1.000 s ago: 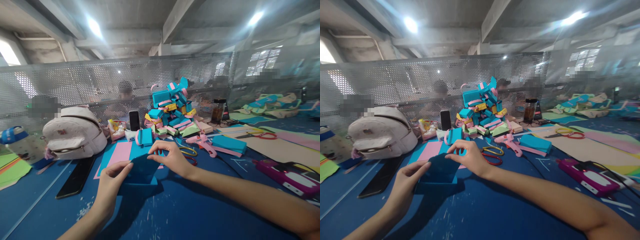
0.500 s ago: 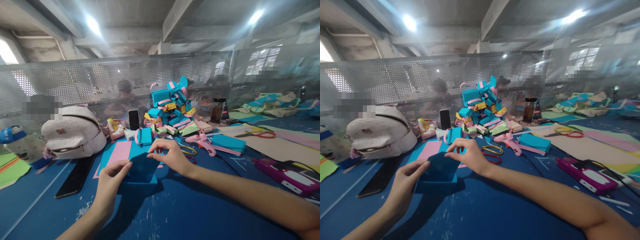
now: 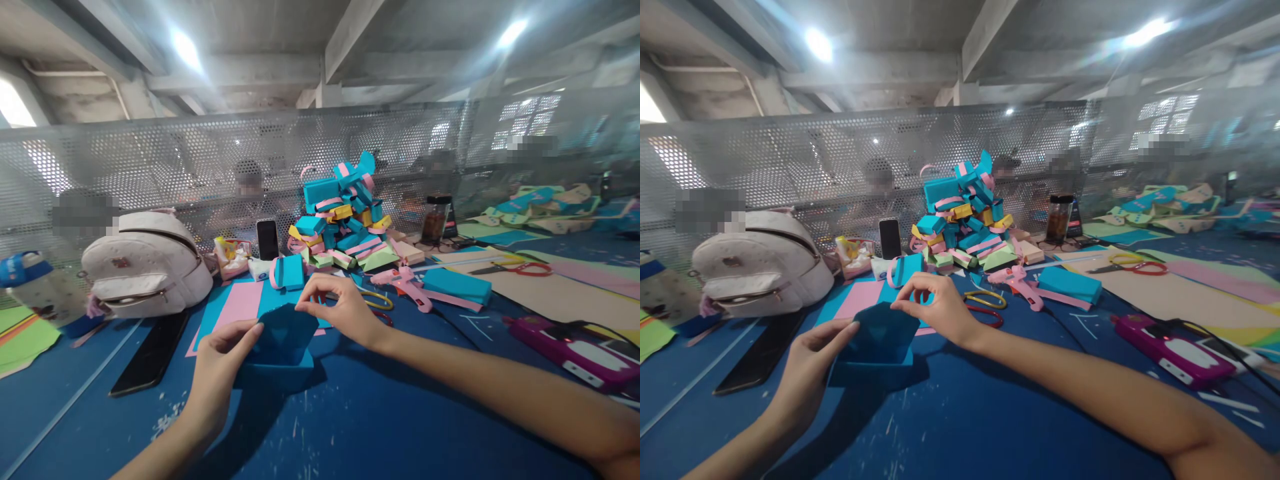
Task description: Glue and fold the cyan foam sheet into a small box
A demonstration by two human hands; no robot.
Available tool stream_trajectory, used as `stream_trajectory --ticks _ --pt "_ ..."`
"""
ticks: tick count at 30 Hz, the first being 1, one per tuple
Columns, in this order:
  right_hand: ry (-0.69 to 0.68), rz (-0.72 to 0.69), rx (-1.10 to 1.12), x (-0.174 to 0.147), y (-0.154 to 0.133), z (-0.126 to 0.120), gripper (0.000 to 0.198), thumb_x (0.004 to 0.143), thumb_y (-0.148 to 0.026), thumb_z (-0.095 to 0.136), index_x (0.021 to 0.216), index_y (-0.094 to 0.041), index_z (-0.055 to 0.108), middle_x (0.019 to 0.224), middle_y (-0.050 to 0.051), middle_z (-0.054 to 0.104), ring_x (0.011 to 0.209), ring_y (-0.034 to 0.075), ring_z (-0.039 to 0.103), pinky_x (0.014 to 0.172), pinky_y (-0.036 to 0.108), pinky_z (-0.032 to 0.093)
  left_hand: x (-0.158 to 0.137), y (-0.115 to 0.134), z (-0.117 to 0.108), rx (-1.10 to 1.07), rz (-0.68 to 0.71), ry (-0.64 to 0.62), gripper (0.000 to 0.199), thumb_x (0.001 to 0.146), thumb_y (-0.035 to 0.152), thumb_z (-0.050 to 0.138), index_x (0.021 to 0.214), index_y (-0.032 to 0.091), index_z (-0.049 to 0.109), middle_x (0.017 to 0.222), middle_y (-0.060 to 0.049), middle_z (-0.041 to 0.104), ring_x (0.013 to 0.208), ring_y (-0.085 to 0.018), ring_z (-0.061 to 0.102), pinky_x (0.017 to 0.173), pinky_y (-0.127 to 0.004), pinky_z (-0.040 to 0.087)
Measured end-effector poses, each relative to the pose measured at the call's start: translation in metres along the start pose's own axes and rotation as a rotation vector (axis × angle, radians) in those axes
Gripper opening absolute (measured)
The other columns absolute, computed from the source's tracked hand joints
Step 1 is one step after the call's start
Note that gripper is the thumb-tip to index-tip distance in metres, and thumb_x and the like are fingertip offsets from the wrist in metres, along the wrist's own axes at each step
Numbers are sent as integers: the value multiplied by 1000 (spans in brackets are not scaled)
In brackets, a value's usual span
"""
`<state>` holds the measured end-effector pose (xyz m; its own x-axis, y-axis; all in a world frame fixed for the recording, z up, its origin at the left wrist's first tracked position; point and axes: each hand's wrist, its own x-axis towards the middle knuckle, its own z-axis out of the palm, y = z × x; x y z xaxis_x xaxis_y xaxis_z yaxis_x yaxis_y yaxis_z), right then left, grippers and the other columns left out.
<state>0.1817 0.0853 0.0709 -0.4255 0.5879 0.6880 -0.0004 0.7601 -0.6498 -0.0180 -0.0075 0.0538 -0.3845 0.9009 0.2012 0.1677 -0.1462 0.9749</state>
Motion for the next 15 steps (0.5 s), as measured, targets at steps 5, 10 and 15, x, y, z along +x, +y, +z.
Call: stream_trajectory --ticks 5,10,15 --pt "-34 -17 -8 -1 -1 -1 8 84 -25 68 78 -19 67 78 2 63 69 14 56 64 28 45 0 1 0 15 16 2 27 65 42 80 78 19 77 83 -7 76 80 -22 67 70 -26 52" --pt "-40 -32 -10 -1 -6 -2 7 85 -24 66 81 -19 68 81 2 65 71 14 57 67 29 47 1 2 -1 69 100 11 23 65 40 79 76 20 78 84 -7 77 82 -24 69 72 -29 53" --pt "-27 -40 12 -1 -8 -1 6 83 -24 67 80 -19 68 80 2 65 70 14 57 65 29 47 0 2 -2 70 168 0 15 67 37 78 74 23 78 83 -5 77 82 -23 69 75 -27 54"
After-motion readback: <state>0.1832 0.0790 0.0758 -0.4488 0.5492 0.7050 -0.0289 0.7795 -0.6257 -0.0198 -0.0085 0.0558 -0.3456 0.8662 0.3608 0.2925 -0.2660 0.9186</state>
